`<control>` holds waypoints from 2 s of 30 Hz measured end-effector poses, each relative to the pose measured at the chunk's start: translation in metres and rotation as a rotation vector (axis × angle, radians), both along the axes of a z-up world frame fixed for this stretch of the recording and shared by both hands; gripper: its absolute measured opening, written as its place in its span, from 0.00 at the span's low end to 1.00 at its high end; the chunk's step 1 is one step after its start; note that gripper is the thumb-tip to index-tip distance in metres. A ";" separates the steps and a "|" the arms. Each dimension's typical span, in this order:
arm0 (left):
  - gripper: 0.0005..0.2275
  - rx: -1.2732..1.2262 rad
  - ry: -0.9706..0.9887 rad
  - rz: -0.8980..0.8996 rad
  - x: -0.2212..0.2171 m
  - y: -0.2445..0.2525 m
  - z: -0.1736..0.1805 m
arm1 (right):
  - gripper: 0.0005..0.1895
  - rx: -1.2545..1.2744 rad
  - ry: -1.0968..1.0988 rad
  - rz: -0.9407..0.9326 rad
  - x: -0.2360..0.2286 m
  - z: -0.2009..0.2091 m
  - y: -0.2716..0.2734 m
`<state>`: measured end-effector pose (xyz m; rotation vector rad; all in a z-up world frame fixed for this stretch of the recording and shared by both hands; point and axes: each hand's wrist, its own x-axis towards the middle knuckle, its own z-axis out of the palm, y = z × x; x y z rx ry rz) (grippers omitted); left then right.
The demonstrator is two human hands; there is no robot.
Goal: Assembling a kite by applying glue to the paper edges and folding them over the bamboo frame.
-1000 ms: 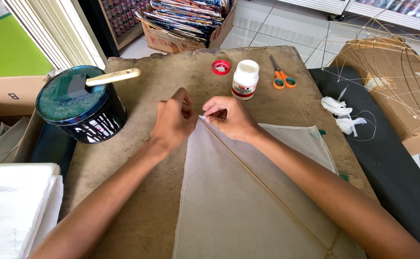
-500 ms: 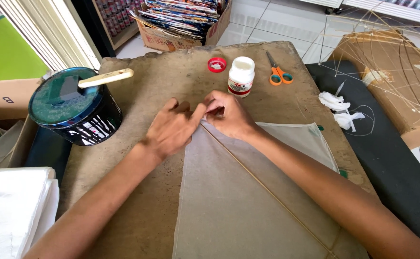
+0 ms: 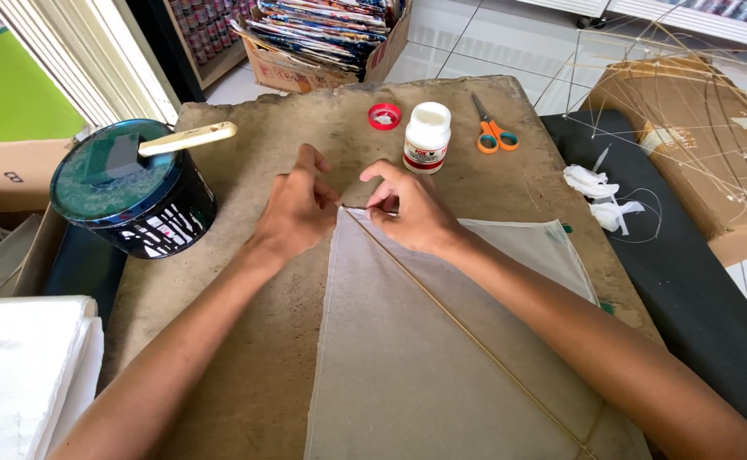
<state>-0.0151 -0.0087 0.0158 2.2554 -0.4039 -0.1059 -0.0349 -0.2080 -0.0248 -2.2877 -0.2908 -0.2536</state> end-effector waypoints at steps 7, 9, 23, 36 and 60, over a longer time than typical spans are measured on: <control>0.14 -0.013 -0.037 0.010 0.013 -0.006 -0.031 | 0.24 -0.057 0.041 -0.011 0.003 -0.007 0.002; 0.10 -0.049 -0.064 0.016 0.018 -0.008 -0.037 | 0.25 -0.060 0.070 -0.015 0.001 -0.003 0.005; 0.21 -0.515 0.328 0.061 0.010 -0.024 -0.017 | 0.29 0.064 0.178 0.041 0.008 0.033 -0.033; 0.22 -0.518 0.302 0.018 0.035 -0.050 -0.003 | 0.46 0.267 0.388 -0.021 -0.011 0.063 -0.057; 0.30 -0.097 0.391 -0.374 0.030 -0.050 0.037 | 0.52 0.718 0.333 -0.190 -0.037 0.055 -0.121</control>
